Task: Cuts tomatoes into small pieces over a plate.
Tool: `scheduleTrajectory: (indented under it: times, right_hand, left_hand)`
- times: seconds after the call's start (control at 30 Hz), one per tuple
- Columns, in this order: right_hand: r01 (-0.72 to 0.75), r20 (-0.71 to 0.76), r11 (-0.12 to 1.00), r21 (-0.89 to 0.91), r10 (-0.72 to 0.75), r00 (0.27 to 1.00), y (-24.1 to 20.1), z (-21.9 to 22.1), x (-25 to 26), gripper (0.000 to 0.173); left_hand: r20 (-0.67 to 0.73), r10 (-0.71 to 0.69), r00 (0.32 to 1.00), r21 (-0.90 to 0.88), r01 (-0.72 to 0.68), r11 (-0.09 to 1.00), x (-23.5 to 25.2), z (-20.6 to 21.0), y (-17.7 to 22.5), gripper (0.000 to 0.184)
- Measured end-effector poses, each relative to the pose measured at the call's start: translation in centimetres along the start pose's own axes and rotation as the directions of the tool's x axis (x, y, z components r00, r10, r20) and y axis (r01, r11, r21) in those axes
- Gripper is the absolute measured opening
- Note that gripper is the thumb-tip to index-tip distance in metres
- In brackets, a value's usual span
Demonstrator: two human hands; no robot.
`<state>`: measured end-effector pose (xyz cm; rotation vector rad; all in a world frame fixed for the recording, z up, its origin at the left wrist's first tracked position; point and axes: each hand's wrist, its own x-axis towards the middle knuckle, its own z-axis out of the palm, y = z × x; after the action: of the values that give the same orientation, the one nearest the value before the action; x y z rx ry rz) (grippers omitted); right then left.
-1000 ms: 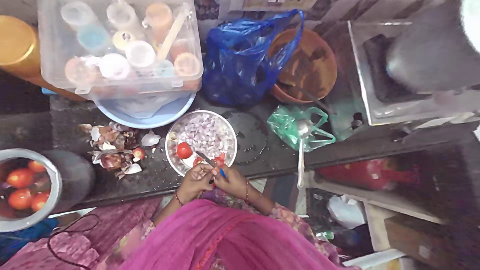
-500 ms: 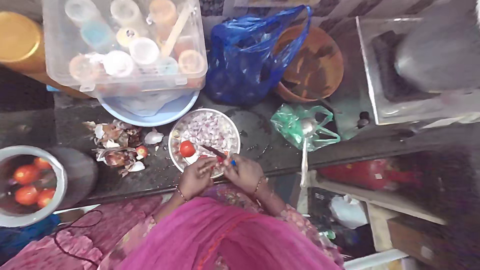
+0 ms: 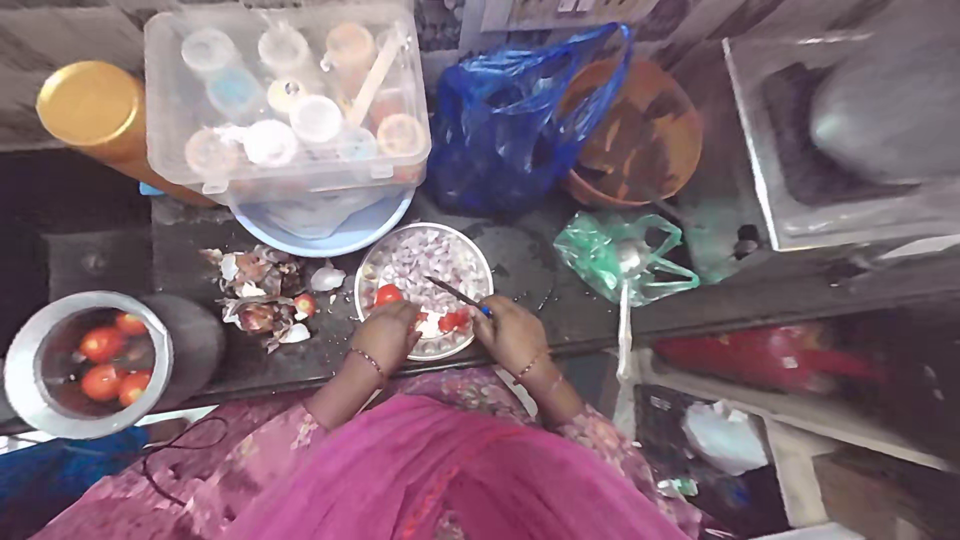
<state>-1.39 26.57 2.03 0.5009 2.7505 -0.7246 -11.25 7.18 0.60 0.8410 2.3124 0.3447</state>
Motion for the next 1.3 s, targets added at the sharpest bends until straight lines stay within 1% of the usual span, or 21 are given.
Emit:
scheduleTrajectory:
  times: [0.07,0.17,0.3,0.37,0.53,0.63,0.7,0.77,0.8,0.83,0.87,0.9,0.93,0.97,1.0,1.03,1.1,1.17,1.2,1.3]
  right_hand:
    - [0.002,-0.056,0.999,0.047,0.0,0.998,0.2,-0.1,-0.4,0.039]
    - [0.042,-0.183,0.995,0.094,-0.024,0.983,0.8,0.4,-1.1,0.037]
    - [0.089,-0.328,0.987,0.134,-0.04,0.944,1.0,1.4,-2.1,0.036]
    - [0.092,-0.361,0.983,0.156,-0.03,0.932,1.1,1.8,-2.5,0.035]
    - [0.087,-0.363,0.981,0.174,-0.018,0.932,1.0,2.0,-2.9,0.036]
    - [0.105,-0.377,0.978,0.181,-0.03,0.926,0.9,2.1,-3.1,0.035]
    - [0.139,-0.385,0.97,0.198,-0.054,0.921,0.8,2.4,-3.0,0.034]
    - [0.181,-0.352,0.956,0.229,-0.092,0.931,0.7,2.3,-2.9,0.032]
    - [0.206,-0.326,0.948,0.241,-0.121,0.938,0.6,2.2,-2.9,0.031]
    - [0.225,-0.29,0.941,0.252,-0.149,0.945,0.6,2.2,-2.7,0.031]
    - [0.234,-0.241,0.933,0.272,-0.169,0.956,0.6,2.1,-2.5,0.032]
    - [0.232,-0.184,0.924,0.304,-0.182,0.966,0.6,2.0,-2.4,0.033]
    - [0.214,-0.119,0.914,0.345,-0.183,0.976,0.4,1.9,-2.2,0.034]
    - [0.195,-0.059,0.903,0.384,-0.187,0.981,0.4,1.9,-2.0,0.036]
    - [0.181,-0.01,0.891,0.417,-0.195,0.981,0.4,2.0,-1.8,0.037]
    - [0.178,0.022,0.878,0.443,-0.209,0.978,0.5,2.2,-1.7,0.039]
    - [0.19,0.082,0.852,0.487,-0.261,0.962,0.6,2.4,-1.4,0.044]
    - [0.229,0.14,0.849,0.477,-0.33,0.934,0.6,2.3,-1.1,0.053]
    - [0.262,0.145,0.849,0.458,-0.362,0.921,0.6,2.3,-1.0,0.055]
    - [0.339,0.108,0.827,0.449,-0.427,0.898,0.7,2.7,-0.9,0.047]
  left_hand:
    - [0.079,-0.008,0.997,0.085,0.001,0.996,0.5,-0.5,0.5,0.045]
    - [0.148,-0.048,0.988,0.183,0.02,0.983,1.0,-1.1,1.3,0.041]
    - [0.173,-0.096,0.98,0.271,0.047,0.961,1.5,-1.4,2.0,0.035]
    - [0.165,-0.084,0.983,0.296,0.032,0.955,1.6,-1.2,2.2,0.032]
    - [0.155,0.002,0.988,0.255,-0.042,0.966,1.6,-0.8,1.9,0.029]
    - [0.099,0.056,0.994,0.206,-0.076,0.976,0.9,-0.4,1.2,0.03]
    - [0.012,0.104,0.994,0.114,-0.105,0.988,0.5,0.0,0.2,0.029]
    - [-0.098,0.137,0.986,-0.102,-0.146,0.984,0.3,0.1,-1.0,0.027]
    - [-0.167,0.133,0.977,-0.243,-0.171,0.955,0.1,0.1,-1.4,0.026]
    - [-0.204,0.103,0.974,-0.395,-0.178,0.901,-0.1,-0.1,-1.6,0.025]
    - [-0.204,0.063,0.977,-0.559,-0.169,0.812,-0.3,-0.2,-1.7,0.026]
    - [-0.179,0.029,0.983,-0.704,-0.149,0.694,-0.6,-0.3,-1.7,0.029]
    - [-0.135,0.011,0.991,-0.812,-0.117,0.571,-0.9,-0.4,-1.5,0.033]
    - [-0.07,0.015,0.997,-0.887,-0.069,0.457,-1.2,-0.5,-1.4,0.037]
    - [-0.025,0.038,0.999,-0.928,-0.037,0.37,-1.5,-0.4,-1.3,0.04]
    - [0.004,0.068,0.998,-0.951,-0.017,0.31,-1.7,-0.2,-1.2,0.042]
    - [0.05,0.118,0.992,-0.969,0.019,0.246,-2.1,0.2,-0.9,0.045]
    - [0.063,0.144,0.988,-0.975,0.03,0.221,-2.4,0.5,-0.5,0.036]
    - [0.063,0.15,0.987,-0.976,0.029,0.217,-2.6,0.6,-0.3,0.032]
    - [0.06,0.163,0.985,-0.974,0.022,0.227,-2.7,0.6,0.2,0.018]
